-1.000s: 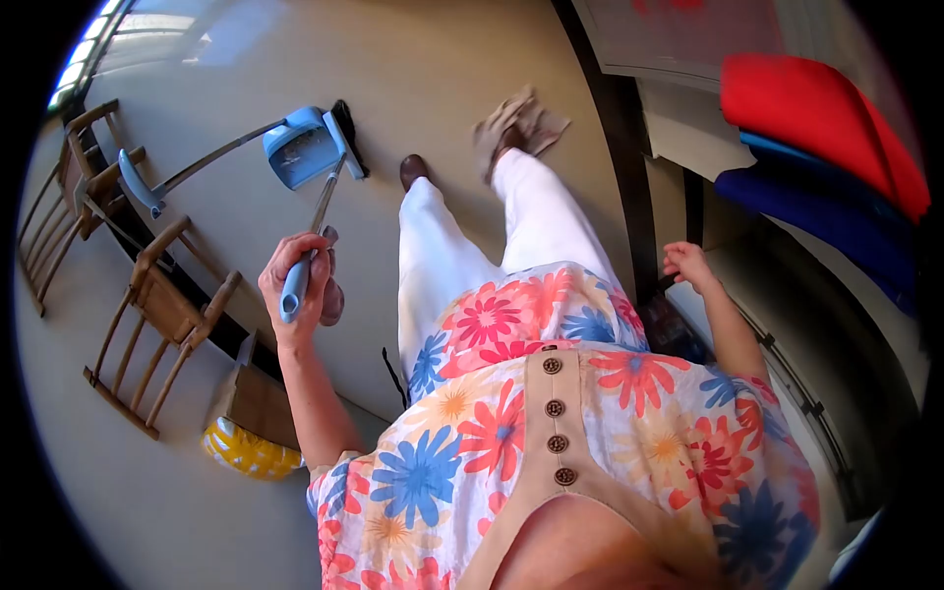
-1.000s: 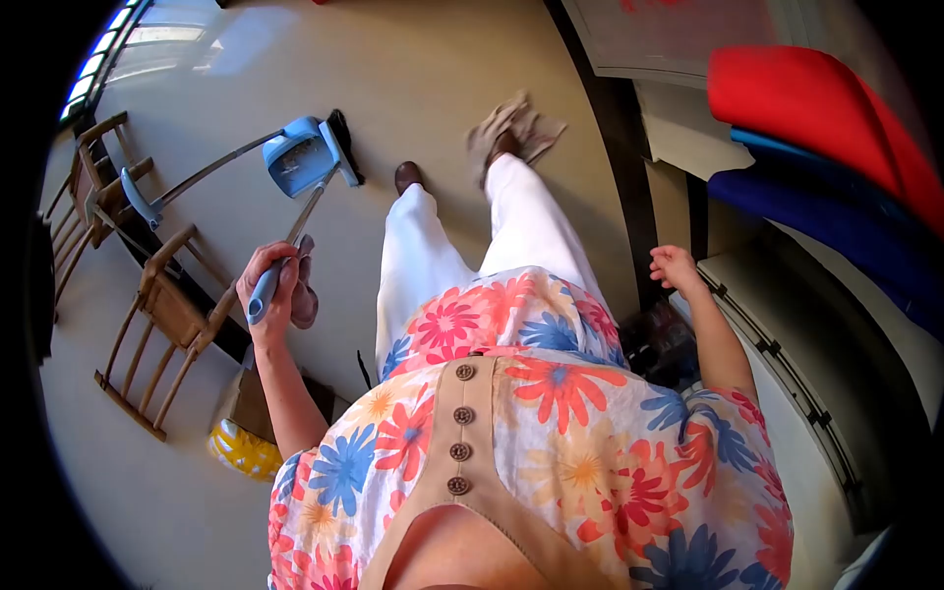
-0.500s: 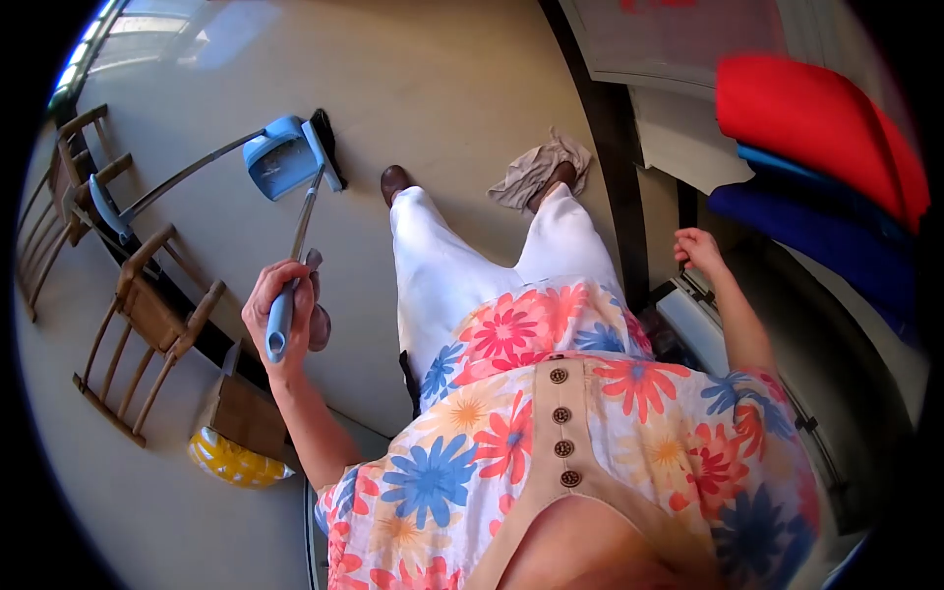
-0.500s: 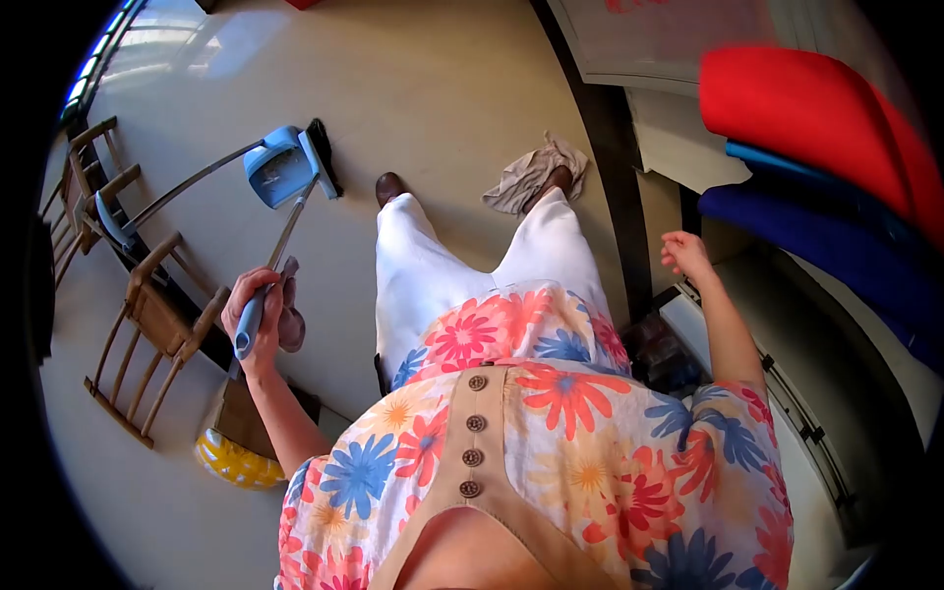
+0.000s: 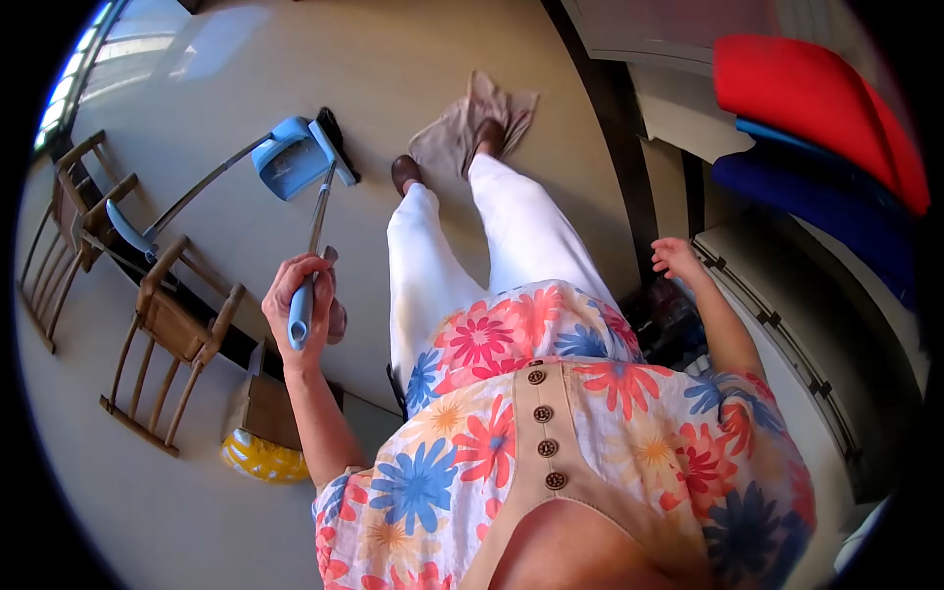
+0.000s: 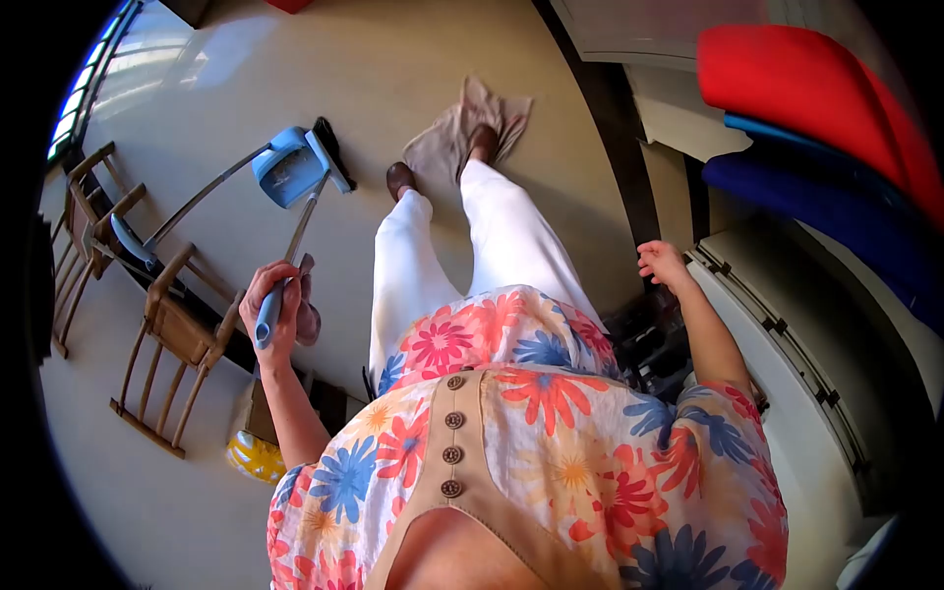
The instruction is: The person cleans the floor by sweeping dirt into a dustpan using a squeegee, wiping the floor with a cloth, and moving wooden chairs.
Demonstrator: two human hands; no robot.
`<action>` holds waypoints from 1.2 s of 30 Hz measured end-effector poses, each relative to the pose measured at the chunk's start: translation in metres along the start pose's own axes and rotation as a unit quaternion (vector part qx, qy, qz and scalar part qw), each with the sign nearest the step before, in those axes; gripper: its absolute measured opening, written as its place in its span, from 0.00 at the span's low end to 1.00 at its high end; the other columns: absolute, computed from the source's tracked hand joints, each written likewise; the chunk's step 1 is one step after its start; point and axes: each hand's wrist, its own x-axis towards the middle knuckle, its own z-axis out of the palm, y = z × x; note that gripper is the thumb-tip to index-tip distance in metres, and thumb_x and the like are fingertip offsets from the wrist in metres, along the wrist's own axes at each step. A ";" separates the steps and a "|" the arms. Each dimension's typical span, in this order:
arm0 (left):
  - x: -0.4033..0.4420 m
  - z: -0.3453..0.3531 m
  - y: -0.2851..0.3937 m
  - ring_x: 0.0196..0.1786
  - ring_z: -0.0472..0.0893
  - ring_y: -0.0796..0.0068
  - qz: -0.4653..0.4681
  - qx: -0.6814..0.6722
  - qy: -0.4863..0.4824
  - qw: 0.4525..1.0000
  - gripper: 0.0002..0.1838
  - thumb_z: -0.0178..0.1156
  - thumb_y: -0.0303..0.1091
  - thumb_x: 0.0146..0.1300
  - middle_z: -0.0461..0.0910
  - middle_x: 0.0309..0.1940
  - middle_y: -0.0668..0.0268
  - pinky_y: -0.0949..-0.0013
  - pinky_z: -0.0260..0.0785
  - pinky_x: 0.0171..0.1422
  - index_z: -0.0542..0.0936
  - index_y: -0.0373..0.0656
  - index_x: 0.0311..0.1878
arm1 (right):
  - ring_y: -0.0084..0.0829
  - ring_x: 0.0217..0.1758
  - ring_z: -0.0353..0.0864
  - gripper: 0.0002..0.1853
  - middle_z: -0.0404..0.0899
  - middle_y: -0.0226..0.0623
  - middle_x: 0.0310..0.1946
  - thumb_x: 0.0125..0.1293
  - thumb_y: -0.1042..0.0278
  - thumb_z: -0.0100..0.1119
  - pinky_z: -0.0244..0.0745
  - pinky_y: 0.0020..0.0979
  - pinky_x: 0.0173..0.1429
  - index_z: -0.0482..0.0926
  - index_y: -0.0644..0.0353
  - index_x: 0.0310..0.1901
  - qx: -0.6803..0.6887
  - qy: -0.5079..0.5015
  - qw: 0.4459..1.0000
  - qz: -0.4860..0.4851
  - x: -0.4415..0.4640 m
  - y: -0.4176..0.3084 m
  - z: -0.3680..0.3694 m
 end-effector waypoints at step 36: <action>0.074 0.094 0.146 0.41 0.76 0.58 0.158 0.100 -0.074 0.980 0.23 0.55 0.25 0.43 0.69 0.48 0.59 0.63 0.71 0.40 0.71 0.50 0.48 | 0.31 0.38 0.78 0.13 0.76 0.38 0.35 0.60 0.64 0.48 0.74 0.27 0.36 0.71 0.66 0.39 0.357 -0.334 0.865 -0.113 -0.055 -0.244 0.048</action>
